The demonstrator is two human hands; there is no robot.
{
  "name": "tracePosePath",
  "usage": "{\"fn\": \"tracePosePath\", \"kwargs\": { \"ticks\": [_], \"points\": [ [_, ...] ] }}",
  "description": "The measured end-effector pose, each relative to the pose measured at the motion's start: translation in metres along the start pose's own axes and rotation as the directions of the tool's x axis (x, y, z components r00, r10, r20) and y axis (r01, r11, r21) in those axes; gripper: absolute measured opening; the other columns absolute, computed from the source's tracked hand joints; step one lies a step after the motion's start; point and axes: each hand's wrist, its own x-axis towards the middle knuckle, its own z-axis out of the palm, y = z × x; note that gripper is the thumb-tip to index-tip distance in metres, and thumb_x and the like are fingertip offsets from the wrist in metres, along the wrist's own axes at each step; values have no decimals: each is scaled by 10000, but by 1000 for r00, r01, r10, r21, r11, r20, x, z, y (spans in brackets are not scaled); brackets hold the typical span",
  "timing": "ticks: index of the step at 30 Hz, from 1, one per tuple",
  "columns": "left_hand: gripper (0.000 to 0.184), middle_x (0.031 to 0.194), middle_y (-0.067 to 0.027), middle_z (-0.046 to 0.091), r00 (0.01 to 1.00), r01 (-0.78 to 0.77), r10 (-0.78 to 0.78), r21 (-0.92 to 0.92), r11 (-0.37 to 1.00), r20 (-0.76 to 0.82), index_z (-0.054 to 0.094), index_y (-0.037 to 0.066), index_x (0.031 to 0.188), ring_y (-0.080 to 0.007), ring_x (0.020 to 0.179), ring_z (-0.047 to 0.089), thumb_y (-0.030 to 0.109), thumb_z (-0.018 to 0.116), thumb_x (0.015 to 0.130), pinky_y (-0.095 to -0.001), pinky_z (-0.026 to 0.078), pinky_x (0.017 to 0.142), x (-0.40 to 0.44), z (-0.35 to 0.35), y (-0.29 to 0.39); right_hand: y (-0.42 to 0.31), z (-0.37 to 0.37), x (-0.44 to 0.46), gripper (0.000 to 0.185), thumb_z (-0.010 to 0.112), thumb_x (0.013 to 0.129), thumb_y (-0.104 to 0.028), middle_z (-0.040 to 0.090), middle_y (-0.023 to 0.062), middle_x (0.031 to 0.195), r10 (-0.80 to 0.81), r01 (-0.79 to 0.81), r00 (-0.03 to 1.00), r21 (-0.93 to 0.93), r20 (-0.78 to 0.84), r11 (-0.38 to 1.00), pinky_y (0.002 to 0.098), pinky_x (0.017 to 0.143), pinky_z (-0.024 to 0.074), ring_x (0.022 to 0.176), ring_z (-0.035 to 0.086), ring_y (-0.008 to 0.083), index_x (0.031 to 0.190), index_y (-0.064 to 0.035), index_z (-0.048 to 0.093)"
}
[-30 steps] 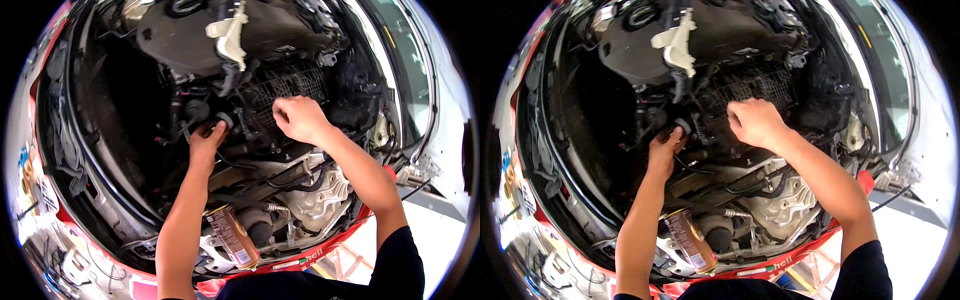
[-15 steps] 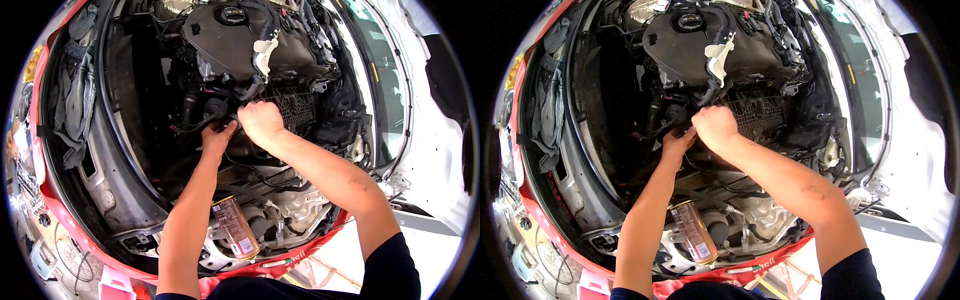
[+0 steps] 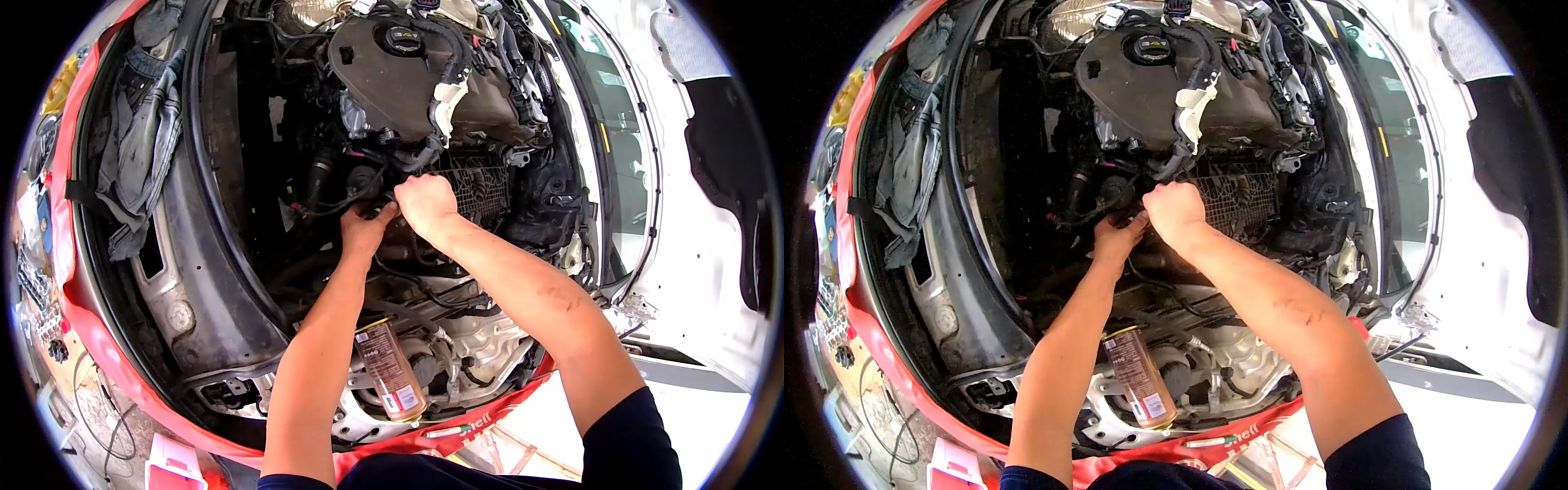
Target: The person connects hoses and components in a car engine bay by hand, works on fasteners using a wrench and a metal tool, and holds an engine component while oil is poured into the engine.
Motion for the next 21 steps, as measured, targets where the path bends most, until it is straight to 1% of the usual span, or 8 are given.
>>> {"fn": "tracePosePath", "kwargs": {
  "ticks": [5,7,11,13,17,19,20,21],
  "points": [
    [453,1053,-135,665,1000,-20,20,-54,998,-10,605,-77,1083,-199,920,623,140,797,735,-308,472,840,1,0,-2,-1,7,1,115,608,772,-133,702,38,816,-16,15,1000,-73,-13,997,347,638,538,809,689,205,755,-134,722],
    [438,1048,-130,667,999,-44,43,-72,996,-15,614,-70,1070,-198,917,624,143,798,733,-309,472,836,2,2,-3,2,5,4,131,604,754,-160,699,88,798,-73,74,997,-59,29,995,360,627,541,774,693,246,755,-103,722],
    [437,1043,-132,668,999,-51,50,-51,997,-14,618,-68,1064,-200,919,623,146,800,729,-311,471,837,2,1,-4,-7,-1,12,136,599,763,-162,700,75,797,-41,45,996,-48,83,998,356,636,537,773,692,243,766,-118,728],
    [448,1045,-134,669,999,-33,32,-26,999,-43,619,-66,1062,-201,921,622,154,808,720,-314,470,841,2,0,-5,-11,-2,11,145,597,793,-142,706,-4,806,-39,54,993,-136,111,989,334,627,515,804,690,188,778,-184,735],
    [467,1053,-133,670,997,-30,29,-10,1000,-67,617,-63,1069,-205,926,621,163,816,712,-317,469,848,3,2,-5,-8,-2,12,149,594,797,-146,708,-10,815,-69,87,991,-161,115,983,337,624,514,808,690,177,787,-185,738],
    [488,1056,-133,671,998,-62,62,-28,998,-23,615,-64,1075,-207,928,624,175,824,703,-319,468,852,3,2,-5,-4,-1,15,153,592,797,-142,710,-8,817,-97,113,989,-156,107,981,345,621,513,812,691,176,798,-180,740],
    [488,1056,-133,671,998,-57,57,-29,998,-25,615,-64,1075,-207,928,624,175,824,703,-319,468,852,3,1,-6,1,-1,17,134,607,755,-171,703,73,787,-119,125,990,-86,71,988,347,597,537,747,696,227,755,-126,733],
    [494,1055,-135,671,998,-62,61,-17,998,-27,615,-65,1074,-207,928,625,178,827,699,-319,468,853,2,1,-4,0,0,18,134,607,755,-171,703,73,787,-120,126,990,-83,76,989,347,597,537,747,696,227,755,-126,733]
  ]
}}
